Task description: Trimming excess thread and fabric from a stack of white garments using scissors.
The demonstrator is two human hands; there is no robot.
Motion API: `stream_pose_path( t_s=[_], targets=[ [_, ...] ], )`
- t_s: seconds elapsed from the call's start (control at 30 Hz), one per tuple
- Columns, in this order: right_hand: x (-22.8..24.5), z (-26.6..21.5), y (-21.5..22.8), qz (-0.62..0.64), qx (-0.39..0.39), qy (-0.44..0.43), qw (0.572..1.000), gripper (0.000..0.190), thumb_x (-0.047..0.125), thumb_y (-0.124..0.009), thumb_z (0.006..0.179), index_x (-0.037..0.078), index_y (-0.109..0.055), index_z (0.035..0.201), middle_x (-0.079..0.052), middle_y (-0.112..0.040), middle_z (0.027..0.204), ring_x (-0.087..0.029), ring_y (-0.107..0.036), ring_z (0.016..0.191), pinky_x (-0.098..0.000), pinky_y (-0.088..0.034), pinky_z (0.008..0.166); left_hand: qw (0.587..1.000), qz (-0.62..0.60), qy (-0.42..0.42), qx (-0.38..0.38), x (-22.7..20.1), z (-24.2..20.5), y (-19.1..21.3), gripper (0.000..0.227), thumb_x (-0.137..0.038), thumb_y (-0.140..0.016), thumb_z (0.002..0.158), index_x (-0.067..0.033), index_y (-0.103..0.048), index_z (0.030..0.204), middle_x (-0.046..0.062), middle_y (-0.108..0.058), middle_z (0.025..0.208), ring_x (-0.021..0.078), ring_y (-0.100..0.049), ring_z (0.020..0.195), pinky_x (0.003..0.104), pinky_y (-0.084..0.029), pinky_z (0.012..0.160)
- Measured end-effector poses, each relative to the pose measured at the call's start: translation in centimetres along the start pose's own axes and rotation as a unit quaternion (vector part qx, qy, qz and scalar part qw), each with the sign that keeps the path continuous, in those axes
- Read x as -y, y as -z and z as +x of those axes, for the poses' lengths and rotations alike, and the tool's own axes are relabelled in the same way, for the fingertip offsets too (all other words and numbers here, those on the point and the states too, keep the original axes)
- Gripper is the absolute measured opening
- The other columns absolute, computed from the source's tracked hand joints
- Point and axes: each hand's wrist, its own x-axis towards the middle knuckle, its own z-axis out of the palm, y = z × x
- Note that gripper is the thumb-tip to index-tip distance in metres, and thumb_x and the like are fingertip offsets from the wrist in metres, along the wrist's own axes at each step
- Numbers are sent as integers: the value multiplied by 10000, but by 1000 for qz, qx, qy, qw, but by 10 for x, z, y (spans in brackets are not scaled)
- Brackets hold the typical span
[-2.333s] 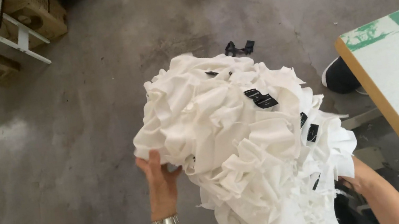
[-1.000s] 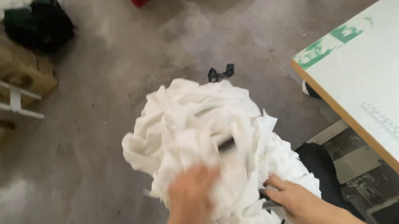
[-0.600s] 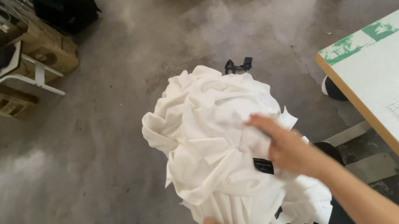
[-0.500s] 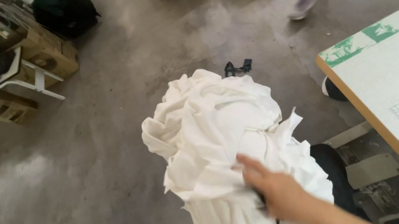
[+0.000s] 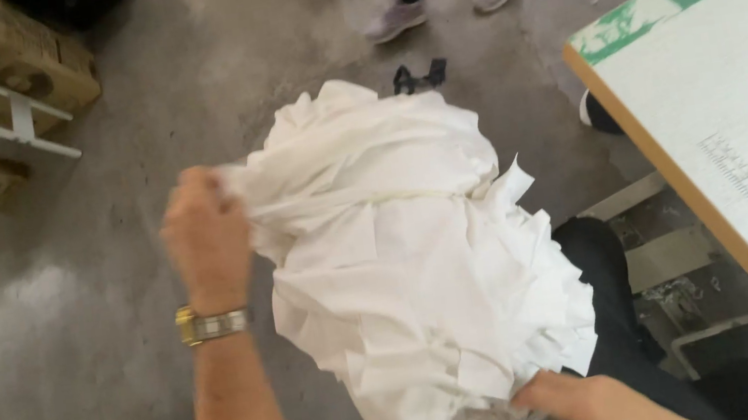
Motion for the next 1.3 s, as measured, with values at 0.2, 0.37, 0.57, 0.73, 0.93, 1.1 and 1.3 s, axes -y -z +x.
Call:
stream_pose_path(
  t_s=[0.2, 0.37, 0.57, 0.73, 0.93, 1.1, 1.3],
  targets=[
    [-62, 1, 8, 651, -317, -219, 654, 206, -67, -481, 1003, -64, -547, 1199, -198, -504, 852, -154, -314, 441, -349, -316, 558, 984, -154, -87, 0, -36, -72, 106, 81, -65, -675, 1026, -25, -716, 1084, 94, -721, 957, 171, -641, 737, 287, -525, 677],
    [-63, 4, -8, 695, -266, -271, 611, 190, 95, -379, 1093, 82, -497, 1242, -137, -432, 934, -262, -412, 811, -454, -351, 757, 922, -189, -298, 157, -94, -140, 102, 126, -87, -732, 908, -65, -692, 1025, 54, -711, 1013, 213, -668, 884, 329, -549, 786],
    [40, -10, 18, 405, -138, -323, 844, 632, 68, -556, 925, 276, -677, 1510, -39, -559, 1231, -228, -572, 1114, -370, -380, 1034, 900, -187, -359, 164, -102, -153, 85, 199, -1, -742, 892, -52, -675, 1073, 87, -605, 1086, 260, -582, 949, 369, -529, 806],
    [-6, 44, -2, 615, -188, -336, 688, 372, 316, -553, 1034, 256, -699, 1371, -143, -540, 943, -141, -403, 830, -221, -233, 786, 909, -169, -371, 88, -103, -164, 81, 124, 78, -684, 936, 21, -660, 1043, 146, -595, 1025, 290, -613, 874, 405, -552, 778],
    [6, 16, 0, 436, -136, -27, 889, 949, -151, -809, 780, 198, -499, 1606, -83, -457, 731, -176, -455, 650, -325, -442, 678, 906, -260, -323, 86, -100, -161, 82, 64, -9, -721, 943, -28, -694, 998, 96, -608, 1008, 274, -571, 918, 372, -551, 768],
    [-15, 6, -14, 403, -61, -130, 904, 1198, 238, -1085, 459, 224, -637, 1570, -97, -713, 1052, -212, -606, 867, -301, -431, 939, 874, -461, -24, 148, -94, -158, 83, 65, -124, -683, 947, -60, -677, 943, -2, -658, 791, 81, -560, 666, 235, -486, 618],
    [17, 23, -9, 322, -53, -170, 930, 1039, 212, -1015, 622, 334, -628, 1579, -37, -671, 966, -157, -511, 847, -268, -347, 849, 818, -545, 28, 182, -95, -155, 75, 122, -123, -724, 946, -5, -745, 968, -5, -680, 804, 64, -574, 688, 205, -515, 615]
  ],
)
